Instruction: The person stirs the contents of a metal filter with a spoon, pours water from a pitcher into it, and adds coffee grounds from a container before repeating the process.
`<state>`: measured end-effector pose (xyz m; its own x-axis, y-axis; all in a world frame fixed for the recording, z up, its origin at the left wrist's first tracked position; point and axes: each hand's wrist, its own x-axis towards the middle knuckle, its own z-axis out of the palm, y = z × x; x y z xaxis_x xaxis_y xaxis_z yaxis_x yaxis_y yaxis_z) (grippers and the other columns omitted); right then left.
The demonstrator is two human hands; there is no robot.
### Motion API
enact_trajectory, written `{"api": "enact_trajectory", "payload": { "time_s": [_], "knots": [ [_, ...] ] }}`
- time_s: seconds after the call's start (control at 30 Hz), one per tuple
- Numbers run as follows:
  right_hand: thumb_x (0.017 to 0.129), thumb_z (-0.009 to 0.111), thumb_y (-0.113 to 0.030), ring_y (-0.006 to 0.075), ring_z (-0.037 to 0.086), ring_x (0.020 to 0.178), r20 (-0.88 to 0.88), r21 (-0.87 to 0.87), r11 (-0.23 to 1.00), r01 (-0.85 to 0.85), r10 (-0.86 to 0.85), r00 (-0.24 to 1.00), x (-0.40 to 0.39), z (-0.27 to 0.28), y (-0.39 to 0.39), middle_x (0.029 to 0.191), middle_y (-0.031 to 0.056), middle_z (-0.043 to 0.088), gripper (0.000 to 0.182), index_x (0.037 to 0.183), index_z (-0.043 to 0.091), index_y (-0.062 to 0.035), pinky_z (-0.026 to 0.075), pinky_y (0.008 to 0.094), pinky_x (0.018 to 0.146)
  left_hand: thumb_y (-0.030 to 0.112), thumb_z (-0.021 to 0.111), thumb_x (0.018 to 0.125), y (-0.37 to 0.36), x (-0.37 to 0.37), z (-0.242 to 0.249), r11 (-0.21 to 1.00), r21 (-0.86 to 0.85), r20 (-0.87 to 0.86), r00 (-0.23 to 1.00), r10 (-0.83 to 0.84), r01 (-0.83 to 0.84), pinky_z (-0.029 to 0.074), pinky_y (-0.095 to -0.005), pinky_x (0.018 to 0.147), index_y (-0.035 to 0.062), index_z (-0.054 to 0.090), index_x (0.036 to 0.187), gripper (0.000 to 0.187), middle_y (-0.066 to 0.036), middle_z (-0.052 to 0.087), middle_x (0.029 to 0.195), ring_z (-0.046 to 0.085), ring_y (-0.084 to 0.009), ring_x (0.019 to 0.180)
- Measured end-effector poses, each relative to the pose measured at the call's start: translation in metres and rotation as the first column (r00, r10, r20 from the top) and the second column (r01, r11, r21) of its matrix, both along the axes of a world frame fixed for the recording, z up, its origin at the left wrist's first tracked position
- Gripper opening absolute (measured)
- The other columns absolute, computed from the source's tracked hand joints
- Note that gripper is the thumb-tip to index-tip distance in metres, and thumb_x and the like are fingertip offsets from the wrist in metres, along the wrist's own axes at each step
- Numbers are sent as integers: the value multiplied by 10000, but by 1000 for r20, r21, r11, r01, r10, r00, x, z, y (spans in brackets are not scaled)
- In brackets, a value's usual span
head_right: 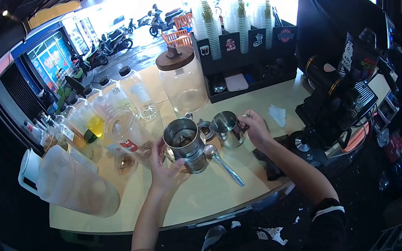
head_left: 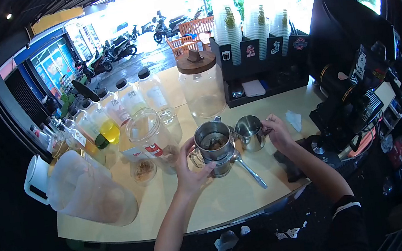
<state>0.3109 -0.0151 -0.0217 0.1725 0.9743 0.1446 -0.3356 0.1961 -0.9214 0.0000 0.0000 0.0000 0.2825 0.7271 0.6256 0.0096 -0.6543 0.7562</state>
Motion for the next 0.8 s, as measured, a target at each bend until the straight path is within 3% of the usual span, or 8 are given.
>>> {"api": "enact_trajectory", "payload": {
  "time_s": [0.2,0.27,0.3,0.37,0.43,0.47,0.53,0.8],
  "knots": [
    [898,587,-123,150,548,758,268,-24,993,117,-106,957,-2,-5,-9,774,26,549,135,838,487,-55,423,276,746,315,812,691,2,-1,2,1000,13,4,1000,0,0,402,-398,1014,-26,425,1305,802,-172,545,1234,527,-258,1171],
    [895,576,-138,193,558,775,723,374,858,353,-508,468,0,0,-15,810,70,565,125,877,505,-36,443,309,767,314,810,694,1,-1,2,1000,0,10,1000,2,-2,403,-397,1013,-27,425,1305,799,-172,546,1235,527,-258,1172],
    [895,576,-138,193,558,775,724,376,858,350,-508,467,-4,10,-26,810,70,565,125,877,505,-36,443,309,767,314,810,694,2,-1,1,1000,1,13,1000,3,-3,403,-397,1013,-27,425,1305,799,-172,546,1235,527,-258,1172],
    [888,552,-128,259,584,821,837,200,975,97,-222,501,-20,35,-56,892,102,579,123,976,547,-43,466,345,779,309,811,693,4,-1,-2,1000,8,9,1000,4,-4,405,-399,1011,-26,426,1304,796,-171,547,1234,527,-257,1172],
    [854,545,-76,280,603,845,972,-55,976,-211,100,212,-32,38,-72,932,96,573,199,1049,582,-87,477,361,766,307,811,693,3,-1,-1,1000,8,12,1000,7,-7,405,-401,1011,-25,426,1304,795,-170,547,1235,527,-258,1172],
    [854,545,-76,280,603,845,972,-56,976,-211,102,212,-36,32,-76,932,96,573,199,1049,582,-87,477,361,766,306,811,693,3,0,-1,1000,8,13,1000,6,-6,406,-402,1011,-24,427,1304,794,-169,546,1236,527,-259,1172],
    [812,540,-52,287,605,880,967,22,892,-452,-135,-217,-42,21,-80,927,96,553,298,1101,584,-107,484,374,761,303,810,694,2,0,-1,1000,8,2,1000,5,-5,403,-404,1014,-23,425,1305,792,-169,546,1237,527,-260,1173],
    [791,548,-63,265,575,969,967,-37,853,-521,-102,-235,-47,17,-80,930,106,524,234,1024,541,-84,465,405,797,301,809,697,0,1,0,1000,6,-3,1000,19,-19,392,-409,1028,-16,424,1307,787,-163,539,1245,519,-261,1182]
  ]
}}
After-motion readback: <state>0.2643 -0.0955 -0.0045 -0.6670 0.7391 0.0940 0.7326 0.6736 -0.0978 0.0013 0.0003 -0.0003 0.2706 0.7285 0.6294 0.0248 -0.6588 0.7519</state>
